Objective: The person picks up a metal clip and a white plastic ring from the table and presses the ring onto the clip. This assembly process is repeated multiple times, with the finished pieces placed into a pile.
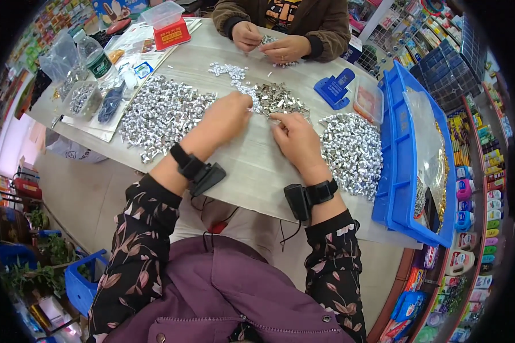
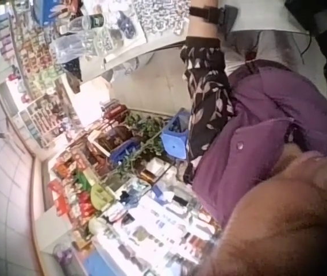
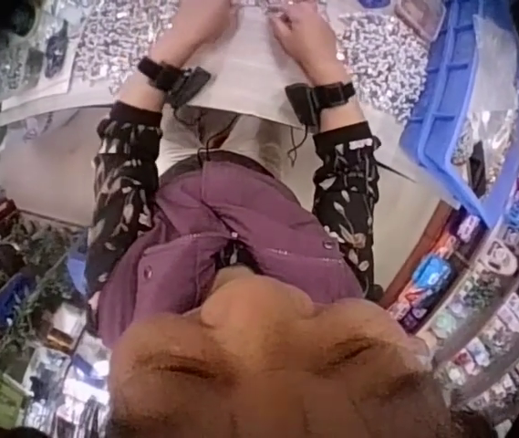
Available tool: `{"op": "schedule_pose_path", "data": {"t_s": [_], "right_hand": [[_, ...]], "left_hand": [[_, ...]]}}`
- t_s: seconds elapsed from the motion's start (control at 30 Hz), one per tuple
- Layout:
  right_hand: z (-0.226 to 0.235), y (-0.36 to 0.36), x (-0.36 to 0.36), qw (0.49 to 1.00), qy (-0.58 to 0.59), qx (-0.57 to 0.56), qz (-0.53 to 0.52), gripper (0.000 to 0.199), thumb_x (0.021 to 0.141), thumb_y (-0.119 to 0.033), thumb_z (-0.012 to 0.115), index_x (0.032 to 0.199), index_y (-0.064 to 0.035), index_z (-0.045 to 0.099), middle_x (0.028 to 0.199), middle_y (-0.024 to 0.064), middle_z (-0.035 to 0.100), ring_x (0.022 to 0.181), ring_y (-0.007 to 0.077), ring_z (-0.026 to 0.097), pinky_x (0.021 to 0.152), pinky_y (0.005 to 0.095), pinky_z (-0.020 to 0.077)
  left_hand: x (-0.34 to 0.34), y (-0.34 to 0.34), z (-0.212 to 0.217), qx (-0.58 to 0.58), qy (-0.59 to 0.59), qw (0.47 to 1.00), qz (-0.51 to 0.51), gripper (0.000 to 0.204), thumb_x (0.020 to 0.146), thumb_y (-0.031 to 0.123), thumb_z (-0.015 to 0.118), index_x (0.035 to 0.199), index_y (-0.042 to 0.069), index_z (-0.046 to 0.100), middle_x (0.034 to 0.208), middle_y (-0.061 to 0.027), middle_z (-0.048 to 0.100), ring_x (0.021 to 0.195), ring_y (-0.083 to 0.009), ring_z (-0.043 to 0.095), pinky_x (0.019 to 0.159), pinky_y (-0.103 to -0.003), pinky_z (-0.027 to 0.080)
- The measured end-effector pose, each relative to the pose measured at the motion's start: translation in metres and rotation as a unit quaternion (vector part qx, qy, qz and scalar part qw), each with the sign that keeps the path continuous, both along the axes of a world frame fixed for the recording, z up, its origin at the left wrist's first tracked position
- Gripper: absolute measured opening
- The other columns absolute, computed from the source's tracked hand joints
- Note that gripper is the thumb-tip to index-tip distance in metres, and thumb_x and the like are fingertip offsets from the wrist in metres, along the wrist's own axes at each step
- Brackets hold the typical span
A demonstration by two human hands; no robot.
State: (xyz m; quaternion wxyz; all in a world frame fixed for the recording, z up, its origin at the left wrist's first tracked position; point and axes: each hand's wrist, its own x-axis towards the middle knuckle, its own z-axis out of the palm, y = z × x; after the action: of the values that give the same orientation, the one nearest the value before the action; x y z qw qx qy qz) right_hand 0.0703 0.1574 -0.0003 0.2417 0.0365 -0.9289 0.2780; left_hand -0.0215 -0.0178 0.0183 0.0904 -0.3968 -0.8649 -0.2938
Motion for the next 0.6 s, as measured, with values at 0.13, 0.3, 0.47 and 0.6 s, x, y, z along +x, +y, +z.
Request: {"op": "schedule_pose_path", "data": {"t_s": [0.13,0.3,0.47,0.6], "right_hand": [[0.003,-0.007,0.002,0.998,-0.002,0.047,-0.043,0.016,0.078,-0.022,0.062,0.091,-0.0124,0.065,0.076,0.0062,0.057,0.07,0.0238,0.058,0.061,0.0343,0.0468],[0.001,-0.003,0.003,0.998,-0.012,0.038,-0.047,0.014,0.077,-0.022,0.064,0.087,-0.0128,0.065,0.077,0.0046,0.057,0.071,0.0231,0.059,0.061,0.0346,0.0469],[0.002,-0.001,0.0,0.997,0.017,0.063,-0.039,0.012,0.075,-0.022,0.066,0.083,-0.013,0.065,0.077,0.0046,0.057,0.069,0.0225,0.059,0.06,0.0341,0.0469],[0.001,-0.006,0.001,0.998,0.013,0.046,-0.037,0.011,0.074,-0.023,0.066,0.08,-0.0143,0.064,0.076,0.0037,0.057,0.072,0.0233,0.058,0.06,0.0348,0.0475]], "left_hand": [[-0.003,0.017,-0.014,-0.06,0.023,0.997,0.031,0.012,0.079,0.014,0.058,0.085,0.003,0.057,0.085,-0.017,0.056,0.078,-0.0346,0.058,0.071,-0.041,0.046],[-0.006,0.017,-0.018,-0.056,0.038,0.998,0.007,0.01,0.077,0.009,0.053,0.077,0.0,0.057,0.08,-0.0205,0.057,0.078,-0.0384,0.058,0.069,-0.044,0.048],[-0.007,0.013,-0.014,-0.06,0.033,0.998,-0.016,0.01,0.077,0.008,0.052,0.076,-0.001,0.057,0.079,-0.021,0.057,0.077,-0.0381,0.059,0.068,-0.044,0.048],[-0.002,0.009,-0.015,-0.05,0.016,0.999,0.001,0.011,0.077,0.009,0.056,0.079,-0.001,0.058,0.08,-0.0189,0.058,0.073,-0.0341,0.059,0.066,-0.041,0.048]]}}
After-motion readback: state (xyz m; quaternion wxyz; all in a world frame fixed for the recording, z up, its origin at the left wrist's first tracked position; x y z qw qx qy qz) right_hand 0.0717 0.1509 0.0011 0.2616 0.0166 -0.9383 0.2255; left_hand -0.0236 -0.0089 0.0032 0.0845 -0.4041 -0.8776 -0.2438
